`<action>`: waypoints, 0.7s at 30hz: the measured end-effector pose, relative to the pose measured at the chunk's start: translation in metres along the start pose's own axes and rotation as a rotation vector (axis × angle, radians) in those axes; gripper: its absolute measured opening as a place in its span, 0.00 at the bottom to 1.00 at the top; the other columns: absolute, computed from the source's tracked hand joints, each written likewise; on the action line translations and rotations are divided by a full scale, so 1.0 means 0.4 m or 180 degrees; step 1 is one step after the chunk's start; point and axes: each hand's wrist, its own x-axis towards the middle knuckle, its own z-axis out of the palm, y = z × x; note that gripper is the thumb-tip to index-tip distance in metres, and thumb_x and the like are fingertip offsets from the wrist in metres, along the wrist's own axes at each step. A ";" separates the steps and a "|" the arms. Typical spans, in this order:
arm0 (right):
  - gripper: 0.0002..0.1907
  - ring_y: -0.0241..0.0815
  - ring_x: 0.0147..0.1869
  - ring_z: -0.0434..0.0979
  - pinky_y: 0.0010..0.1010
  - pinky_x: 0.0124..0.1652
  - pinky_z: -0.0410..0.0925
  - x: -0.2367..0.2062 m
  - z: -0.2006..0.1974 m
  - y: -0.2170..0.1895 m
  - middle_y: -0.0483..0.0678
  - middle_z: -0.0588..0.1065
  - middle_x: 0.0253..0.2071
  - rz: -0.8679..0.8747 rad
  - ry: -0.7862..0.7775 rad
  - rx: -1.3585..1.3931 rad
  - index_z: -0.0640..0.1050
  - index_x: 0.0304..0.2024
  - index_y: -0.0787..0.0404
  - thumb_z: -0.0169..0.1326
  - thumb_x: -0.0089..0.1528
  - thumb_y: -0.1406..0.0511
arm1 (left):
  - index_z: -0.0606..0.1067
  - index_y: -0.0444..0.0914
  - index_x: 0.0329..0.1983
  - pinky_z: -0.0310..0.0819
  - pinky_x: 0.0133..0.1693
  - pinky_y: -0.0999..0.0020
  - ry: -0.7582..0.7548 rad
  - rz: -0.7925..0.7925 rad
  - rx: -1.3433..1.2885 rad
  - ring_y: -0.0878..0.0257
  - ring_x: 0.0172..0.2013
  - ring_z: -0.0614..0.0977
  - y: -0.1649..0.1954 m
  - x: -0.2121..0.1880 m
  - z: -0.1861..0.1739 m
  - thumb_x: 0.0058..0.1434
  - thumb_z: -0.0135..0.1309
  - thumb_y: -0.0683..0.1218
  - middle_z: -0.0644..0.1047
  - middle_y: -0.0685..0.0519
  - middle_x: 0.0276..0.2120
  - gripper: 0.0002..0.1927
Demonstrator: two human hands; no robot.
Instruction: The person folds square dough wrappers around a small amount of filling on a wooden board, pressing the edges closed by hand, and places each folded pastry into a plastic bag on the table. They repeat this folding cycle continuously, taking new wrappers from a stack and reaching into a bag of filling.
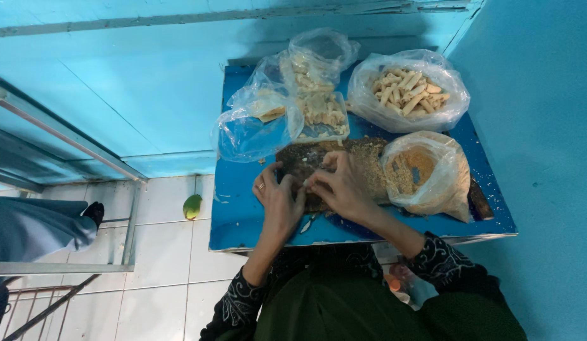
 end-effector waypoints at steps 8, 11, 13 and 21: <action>0.09 0.54 0.55 0.62 0.54 0.50 0.56 -0.002 0.025 0.008 0.52 0.63 0.48 -0.0167 -0.0099 -0.0872 0.77 0.37 0.54 0.55 0.66 0.57 | 0.80 0.39 0.37 0.44 0.64 0.30 0.0072 0.0493 0.0479 0.40 0.63 0.65 -0.009 -0.027 0.002 0.59 0.61 0.42 0.62 0.38 0.68 0.05; 0.09 0.53 0.53 0.60 0.54 0.50 0.54 0.020 0.047 0.016 0.54 0.62 0.48 -0.0292 -0.0196 -0.1078 0.75 0.41 0.55 0.52 0.68 0.58 | 0.81 0.41 0.50 0.45 0.66 0.33 0.0178 0.0306 0.0443 0.39 0.64 0.64 -0.011 -0.026 0.006 0.62 0.58 0.41 0.60 0.39 0.70 0.13; 0.09 0.52 0.55 0.60 0.53 0.52 0.54 0.032 0.057 0.020 0.53 0.62 0.49 -0.0248 -0.0106 -0.1129 0.74 0.42 0.57 0.52 0.67 0.59 | 0.81 0.41 0.51 0.46 0.66 0.33 0.0265 0.0210 0.0309 0.41 0.63 0.66 -0.013 -0.026 0.004 0.62 0.58 0.40 0.60 0.38 0.70 0.14; 0.13 0.51 0.55 0.62 0.50 0.50 0.54 0.069 0.040 0.034 0.51 0.63 0.49 -0.0282 0.0046 -0.0928 0.76 0.39 0.56 0.56 0.67 0.54 | 0.80 0.39 0.49 0.56 0.60 0.45 0.0449 0.0074 0.0222 0.40 0.60 0.67 -0.025 -0.041 -0.032 0.58 0.64 0.40 0.61 0.38 0.69 0.15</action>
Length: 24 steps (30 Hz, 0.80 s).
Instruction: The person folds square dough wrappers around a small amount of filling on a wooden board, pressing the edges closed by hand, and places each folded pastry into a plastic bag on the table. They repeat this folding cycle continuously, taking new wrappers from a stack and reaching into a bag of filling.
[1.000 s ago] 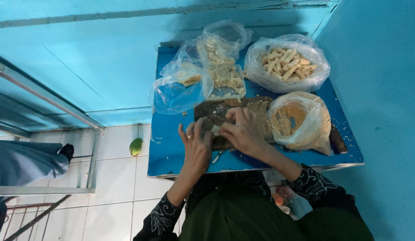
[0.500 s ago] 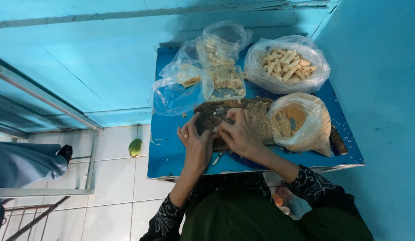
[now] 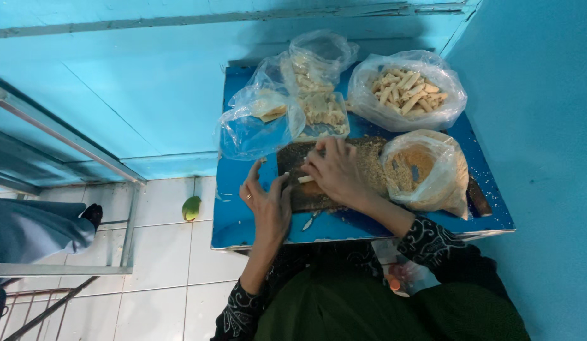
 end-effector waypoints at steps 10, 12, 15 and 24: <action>0.08 0.50 0.63 0.64 0.52 0.57 0.56 -0.053 -0.036 -0.007 0.49 0.66 0.56 -0.0481 0.0117 0.0017 0.83 0.39 0.51 0.65 0.59 0.58 | 0.81 0.39 0.45 0.57 0.62 0.48 0.0027 -0.0001 -0.0044 0.41 0.63 0.65 -0.016 -0.023 -0.001 0.57 0.65 0.40 0.64 0.39 0.68 0.12; 0.08 0.50 0.63 0.65 0.51 0.57 0.56 -0.044 -0.040 0.007 0.49 0.67 0.55 -0.0410 -0.0180 0.0179 0.83 0.36 0.51 0.66 0.59 0.58 | 0.82 0.39 0.44 0.57 0.62 0.48 0.0031 0.0022 -0.0117 0.41 0.62 0.65 -0.013 -0.018 0.001 0.56 0.65 0.41 0.65 0.39 0.67 0.12; 0.08 0.49 0.62 0.66 0.47 0.55 0.60 -0.036 -0.051 0.040 0.49 0.68 0.52 -0.0218 -0.0700 0.0728 0.84 0.34 0.52 0.67 0.56 0.59 | 0.82 0.41 0.46 0.59 0.60 0.48 -0.0097 -0.0054 -0.0368 0.42 0.61 0.65 -0.002 -0.010 -0.013 0.57 0.65 0.42 0.65 0.39 0.66 0.13; 0.12 0.40 0.57 0.74 0.34 0.55 0.68 -0.020 -0.034 0.110 0.47 0.72 0.52 0.0581 -0.1570 0.3074 0.83 0.44 0.60 0.59 0.64 0.59 | 0.82 0.41 0.45 0.64 0.61 0.51 -0.0414 -0.0042 -0.1153 0.44 0.61 0.67 0.051 0.035 -0.030 0.62 0.64 0.45 0.69 0.42 0.63 0.08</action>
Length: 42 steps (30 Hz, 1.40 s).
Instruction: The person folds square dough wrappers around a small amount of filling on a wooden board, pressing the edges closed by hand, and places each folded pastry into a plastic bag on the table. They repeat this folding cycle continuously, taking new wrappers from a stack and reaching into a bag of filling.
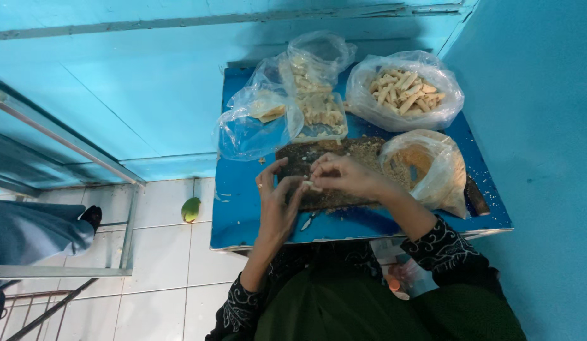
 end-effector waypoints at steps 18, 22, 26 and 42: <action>0.18 0.42 0.47 0.83 0.37 0.45 0.77 -0.044 -0.063 -0.139 0.48 0.81 0.43 0.0638 0.1178 -0.1116 0.78 0.52 0.54 0.61 0.64 0.55 | 0.82 0.38 0.50 0.65 0.57 0.53 0.0125 -0.0308 0.0123 0.46 0.57 0.68 -0.036 -0.020 0.036 0.59 0.66 0.47 0.69 0.43 0.62 0.17; 0.14 0.43 0.47 0.84 0.37 0.45 0.78 -0.063 -0.256 -0.138 0.48 0.81 0.48 0.0783 0.2232 -0.1621 0.80 0.49 0.54 0.58 0.65 0.56 | 0.81 0.39 0.52 0.65 0.56 0.51 0.0203 -0.0168 0.0358 0.45 0.56 0.68 -0.050 -0.033 0.015 0.60 0.66 0.47 0.68 0.42 0.62 0.18; 0.15 0.49 0.47 0.85 0.41 0.50 0.75 -0.100 -0.349 -0.155 0.55 0.82 0.46 0.0726 0.2549 -0.2717 0.79 0.61 0.54 0.57 0.73 0.60 | 0.81 0.39 0.51 0.65 0.55 0.49 0.0327 -0.0183 0.0528 0.43 0.57 0.67 -0.062 -0.049 -0.003 0.60 0.66 0.45 0.67 0.40 0.63 0.16; 0.09 0.57 0.49 0.80 0.48 0.46 0.72 0.366 0.001 -0.179 0.55 0.79 0.39 -0.1510 0.0615 -0.3963 0.80 0.36 0.61 0.57 0.53 0.71 | 0.80 0.38 0.51 0.62 0.59 0.48 0.1026 0.0017 0.1281 0.42 0.60 0.67 -0.075 -0.041 0.011 0.60 0.64 0.40 0.68 0.41 0.63 0.15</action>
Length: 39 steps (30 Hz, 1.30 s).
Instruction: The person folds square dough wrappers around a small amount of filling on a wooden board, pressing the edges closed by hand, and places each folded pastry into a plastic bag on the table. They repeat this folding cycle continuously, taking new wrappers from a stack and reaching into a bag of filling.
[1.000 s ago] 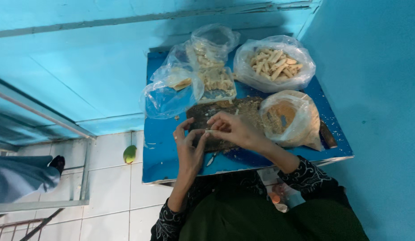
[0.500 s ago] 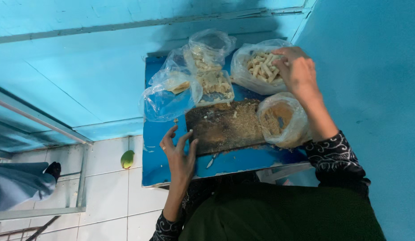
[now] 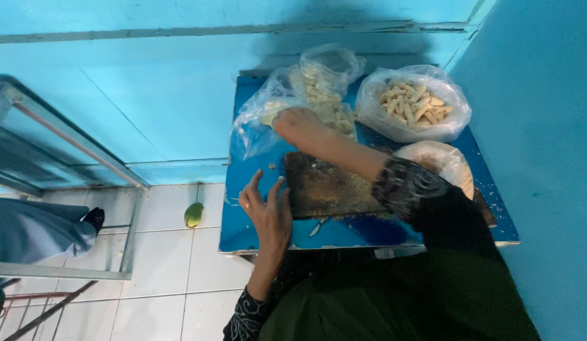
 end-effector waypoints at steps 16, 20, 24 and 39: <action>0.16 0.60 0.44 0.77 0.55 0.44 0.70 0.118 0.064 0.122 0.58 0.76 0.39 0.1233 -0.0073 0.0884 0.77 0.42 0.63 0.54 0.61 0.58 | 0.81 0.39 0.47 0.66 0.57 0.50 -0.0217 0.0058 -0.0447 0.44 0.57 0.71 -0.025 -0.008 -0.001 0.59 0.65 0.42 0.71 0.42 0.60 0.13; 0.15 0.61 0.46 0.79 0.55 0.46 0.70 0.111 0.025 0.124 0.56 0.79 0.41 0.0865 0.0435 0.0119 0.79 0.45 0.57 0.51 0.65 0.56 | 0.75 0.39 0.63 0.77 0.53 0.57 -0.0697 -0.0637 -0.1657 0.50 0.52 0.80 -0.087 0.066 0.010 0.65 0.64 0.46 0.74 0.43 0.57 0.23; 0.17 0.63 0.44 0.79 0.53 0.44 0.71 0.116 -0.018 0.110 0.58 0.79 0.41 0.1244 -0.0064 0.0515 0.81 0.43 0.60 0.54 0.64 0.54 | 0.47 0.40 0.77 0.79 0.49 0.55 -0.0538 -0.1478 -0.2250 0.45 0.53 0.78 -0.116 0.210 0.024 0.56 0.68 0.53 0.62 0.35 0.64 0.54; 0.19 0.41 0.35 0.63 0.35 0.32 0.59 0.026 -0.069 0.196 0.49 0.71 0.37 0.2066 -0.1310 0.2859 0.81 0.48 0.63 0.54 0.66 0.56 | 0.80 0.35 0.43 0.72 0.51 0.43 -0.1010 -0.0038 0.1216 0.43 0.60 0.72 -0.053 0.436 0.131 0.56 0.58 0.46 0.68 0.43 0.61 0.14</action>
